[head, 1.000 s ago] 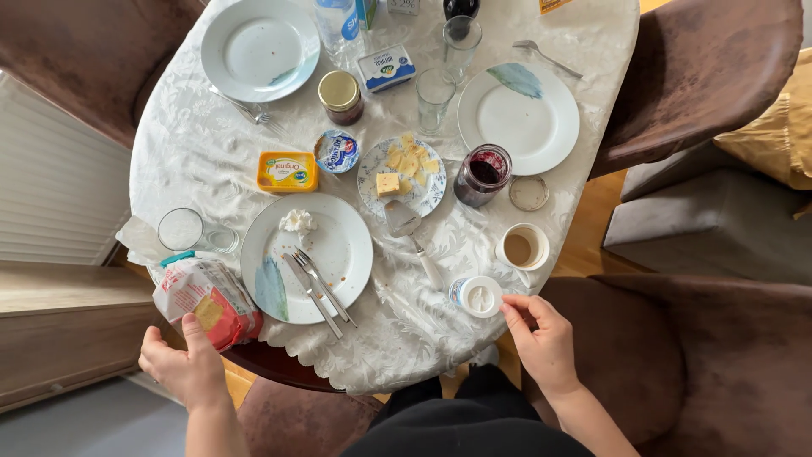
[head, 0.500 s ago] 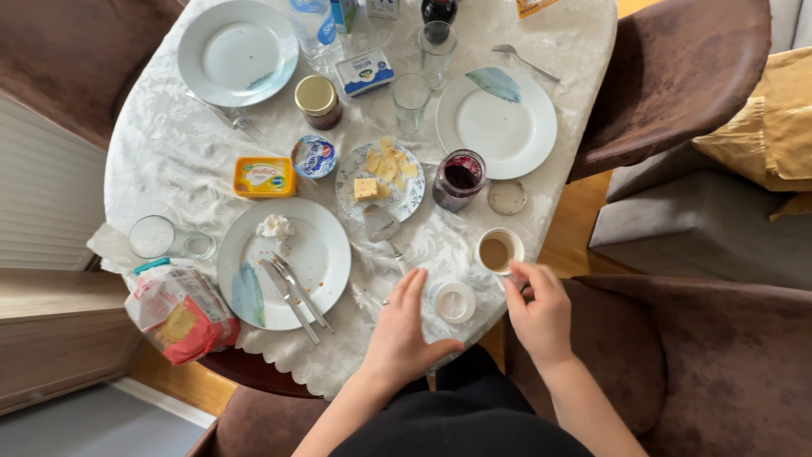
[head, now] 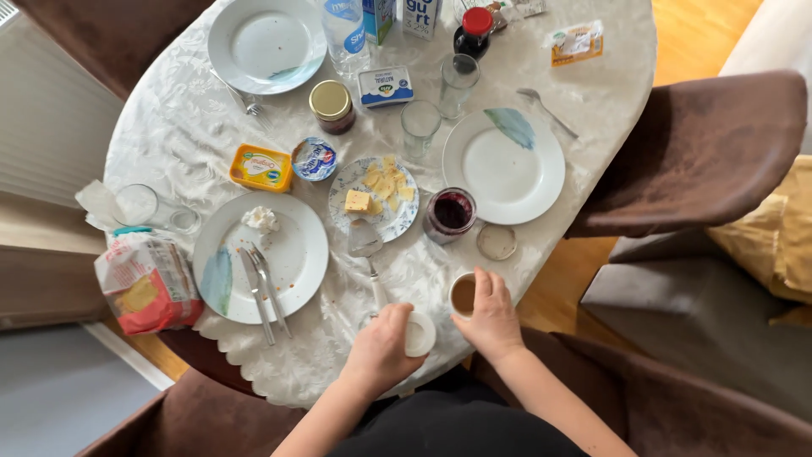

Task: The person picks up a slice of bread and puts it in a white paper bag, then clears the table by picking up a glass and various food packaging, eventually focusing on opening a large silver foil bag by hand.

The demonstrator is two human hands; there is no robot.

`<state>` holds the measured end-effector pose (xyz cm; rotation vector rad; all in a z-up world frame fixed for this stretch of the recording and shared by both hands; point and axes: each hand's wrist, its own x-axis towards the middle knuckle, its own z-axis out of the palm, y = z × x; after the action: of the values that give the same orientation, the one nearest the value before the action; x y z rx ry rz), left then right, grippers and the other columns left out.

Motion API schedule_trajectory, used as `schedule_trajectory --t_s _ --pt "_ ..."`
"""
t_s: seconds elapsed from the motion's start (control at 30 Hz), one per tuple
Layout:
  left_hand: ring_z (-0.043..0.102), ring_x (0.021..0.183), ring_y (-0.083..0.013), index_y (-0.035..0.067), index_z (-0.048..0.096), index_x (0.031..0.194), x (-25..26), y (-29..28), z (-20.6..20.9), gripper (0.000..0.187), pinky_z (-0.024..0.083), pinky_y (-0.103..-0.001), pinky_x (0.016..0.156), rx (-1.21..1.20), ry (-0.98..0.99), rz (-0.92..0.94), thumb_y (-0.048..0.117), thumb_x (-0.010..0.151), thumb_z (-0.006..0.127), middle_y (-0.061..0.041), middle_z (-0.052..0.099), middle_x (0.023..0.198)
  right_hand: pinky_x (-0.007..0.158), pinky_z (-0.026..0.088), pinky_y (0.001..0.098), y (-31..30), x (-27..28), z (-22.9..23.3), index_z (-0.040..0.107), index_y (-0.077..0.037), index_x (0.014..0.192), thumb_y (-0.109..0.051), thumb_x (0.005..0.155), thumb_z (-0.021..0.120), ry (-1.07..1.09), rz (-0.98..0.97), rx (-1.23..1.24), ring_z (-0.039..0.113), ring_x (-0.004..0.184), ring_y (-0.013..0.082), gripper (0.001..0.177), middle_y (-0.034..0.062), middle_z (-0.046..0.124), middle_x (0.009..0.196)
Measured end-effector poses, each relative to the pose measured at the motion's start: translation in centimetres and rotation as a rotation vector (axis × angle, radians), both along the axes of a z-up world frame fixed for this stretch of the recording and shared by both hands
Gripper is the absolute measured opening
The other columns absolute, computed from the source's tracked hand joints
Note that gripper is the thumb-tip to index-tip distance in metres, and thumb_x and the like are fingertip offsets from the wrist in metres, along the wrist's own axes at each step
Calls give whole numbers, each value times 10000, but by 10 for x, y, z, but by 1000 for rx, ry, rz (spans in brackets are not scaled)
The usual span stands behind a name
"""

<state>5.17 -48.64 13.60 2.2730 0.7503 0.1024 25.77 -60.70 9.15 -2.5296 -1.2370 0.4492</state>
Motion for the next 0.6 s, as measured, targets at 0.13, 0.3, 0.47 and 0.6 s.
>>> schedule_trajectory --t_s 0.13,0.3,0.47,0.6 --pt "654 1080 -313 151 459 1345 21 -3 5 853 568 -478 799 -95 77 147 372 664 923 -67 593 1284 1029 500 475 -9 18 6 395 -97 1502 -397 627 956 41 -1 15 524 1282 348 1082 133 478 1391" --pt "625 1127 -339 104 482 1338 49 6 -4 825 553 -499 804 35 -70 204 393 683 891 -120 616 1251 1040 546 430 2 44 77 370 -68 1523 -405 747 887 111 25 -12 525 1318 324 991 182 495 1431" --pt "679 1030 -356 148 457 1382 72 17 -17 885 595 -520 793 76 35 258 413 652 881 -79 595 1236 1017 516 445 5 99 74 496 -80 1454 -363 548 947 -73 -15 232 603 1220 356 1051 164 570 1326" --pt "732 950 -332 198 456 1373 91 23 -35 923 630 -462 843 116 61 333 396 585 893 -48 610 1180 939 570 440 31 153 78 568 -100 1409 -367 452 962 -289 -28 349 658 1125 345 1069 142 585 1221"
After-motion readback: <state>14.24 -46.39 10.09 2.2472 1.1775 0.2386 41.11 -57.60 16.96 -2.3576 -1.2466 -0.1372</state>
